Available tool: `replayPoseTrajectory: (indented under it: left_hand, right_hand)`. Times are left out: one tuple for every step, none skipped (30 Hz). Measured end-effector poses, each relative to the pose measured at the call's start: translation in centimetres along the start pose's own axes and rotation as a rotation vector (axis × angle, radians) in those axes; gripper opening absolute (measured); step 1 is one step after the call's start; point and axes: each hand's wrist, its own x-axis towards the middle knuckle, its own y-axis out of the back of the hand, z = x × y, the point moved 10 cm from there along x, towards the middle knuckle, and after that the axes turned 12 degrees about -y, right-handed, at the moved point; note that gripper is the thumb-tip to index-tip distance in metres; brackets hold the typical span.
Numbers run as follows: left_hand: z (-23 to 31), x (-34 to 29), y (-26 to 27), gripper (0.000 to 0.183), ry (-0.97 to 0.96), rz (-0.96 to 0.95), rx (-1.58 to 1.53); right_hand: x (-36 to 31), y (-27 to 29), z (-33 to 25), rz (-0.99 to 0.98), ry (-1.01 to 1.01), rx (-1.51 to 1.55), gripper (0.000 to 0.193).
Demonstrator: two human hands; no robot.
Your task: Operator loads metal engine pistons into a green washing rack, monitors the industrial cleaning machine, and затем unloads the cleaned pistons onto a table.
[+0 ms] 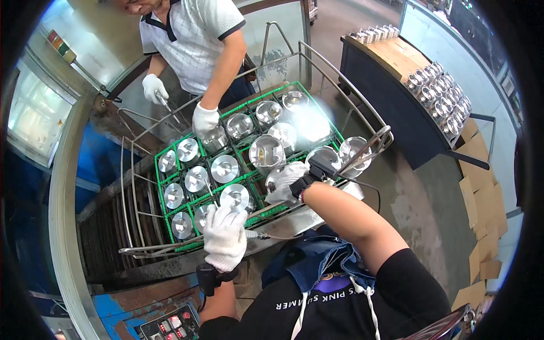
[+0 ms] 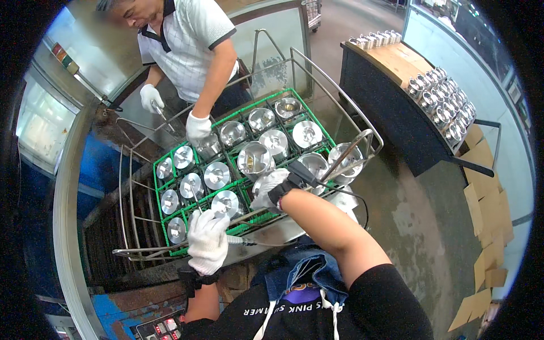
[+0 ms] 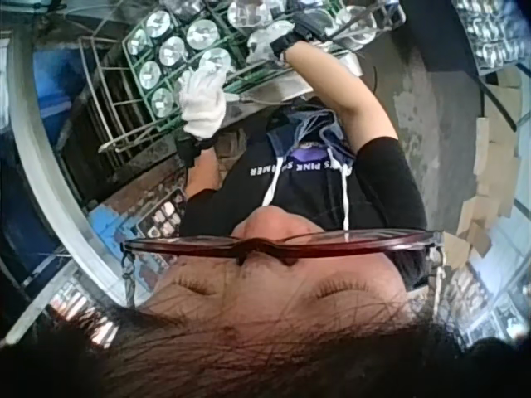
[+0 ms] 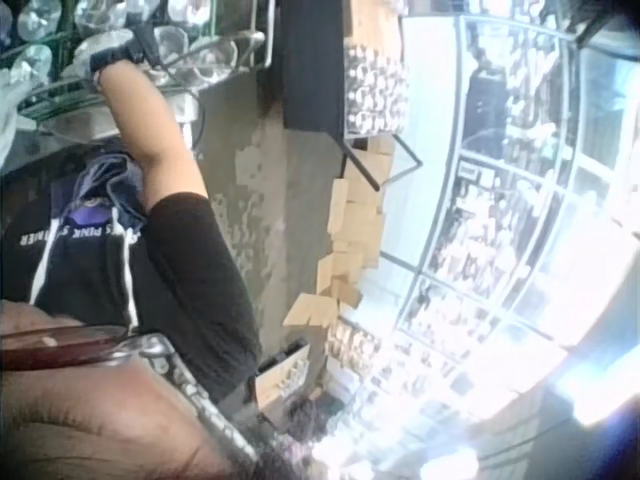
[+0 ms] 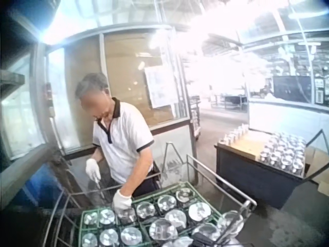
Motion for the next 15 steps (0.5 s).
replayPoseTrajectory:
  left_hand:
    - [-0.7,-0.6,-0.1,0.027,0.047,-0.036,0.023]
    - [-1.0,-1.2,0.3,0.023,0.042,0.022,0.024]
    - [-1.2,-1.6,0.3,0.023,0.043,0.025,0.023]
    - [-1.4,-2.0,0.5,0.022,0.055,0.042,0.052]
    - [-1.8,-2.3,0.7,0.021,0.071,0.059,0.084]
    - [-2.0,-2.4,0.9,0.019,0.074,0.079,0.112]
    - [-2.1,-2.4,1.0,0.019,0.075,0.081,0.113]
    - [-2.6,-2.4,0.9,0.018,0.126,0.064,0.107]
    - [-3.0,-2.3,1.0,0.017,0.175,0.046,0.101]
    - [-2.9,-2.0,1.2,0.013,0.185,0.021,0.114]
    - [-2.7,-1.7,1.4,0.013,0.183,0.023,0.116]
    - [-2.8,-1.5,0.8,0.015,0.205,-0.06,0.116]
    - [-2.8,-1.4,0.2,0.017,0.225,-0.142,0.116]
    - [-2.6,-0.9,0.6,0.017,0.219,-0.14,0.121]
    - [-2.3,-0.4,0.4,0.018,0.21,-0.207,0.129]
  right_hand:
    - [0.3,-0.3,0.1,0.002,0.002,-0.002,0.058]
    - [0.1,0.4,-0.7,0.088,0.089,0.003,0.057]
    - [-0.3,1.1,-1.5,0.174,0.174,0.009,0.058]
    - [-0.8,1.7,-1.8,0.269,0.213,-0.037,0.055]
    - [-1.1,2.1,-2.0,0.27,0.216,-0.04,0.055]
    - [-1.5,2.6,-2.3,0.271,0.237,0.011,0.053]
    - [-1.7,3.0,-2.6,0.271,0.257,0.061,0.051]
    - [-2.7,4.0,-3.0,0.388,0.325,0.082,0.048]
    - [-2.9,4.1,-3.1,0.39,0.326,0.08,0.048]
    - [-3.7,5.2,-3.6,0.49,0.378,0.118,0.047]
    - [-4.7,6.2,-3.9,0.589,0.43,0.157,0.047]
    - [-6.4,7.8,-3.8,0.781,0.479,0.237,0.046]
    - [-6.7,8.2,-3.7,0.787,0.478,0.238,0.046]
    - [-7.2,9.8,-3.3,0.771,0.408,0.306,0.043]
    - [-7.6,10.9,-2.6,0.755,0.336,0.374,0.041]
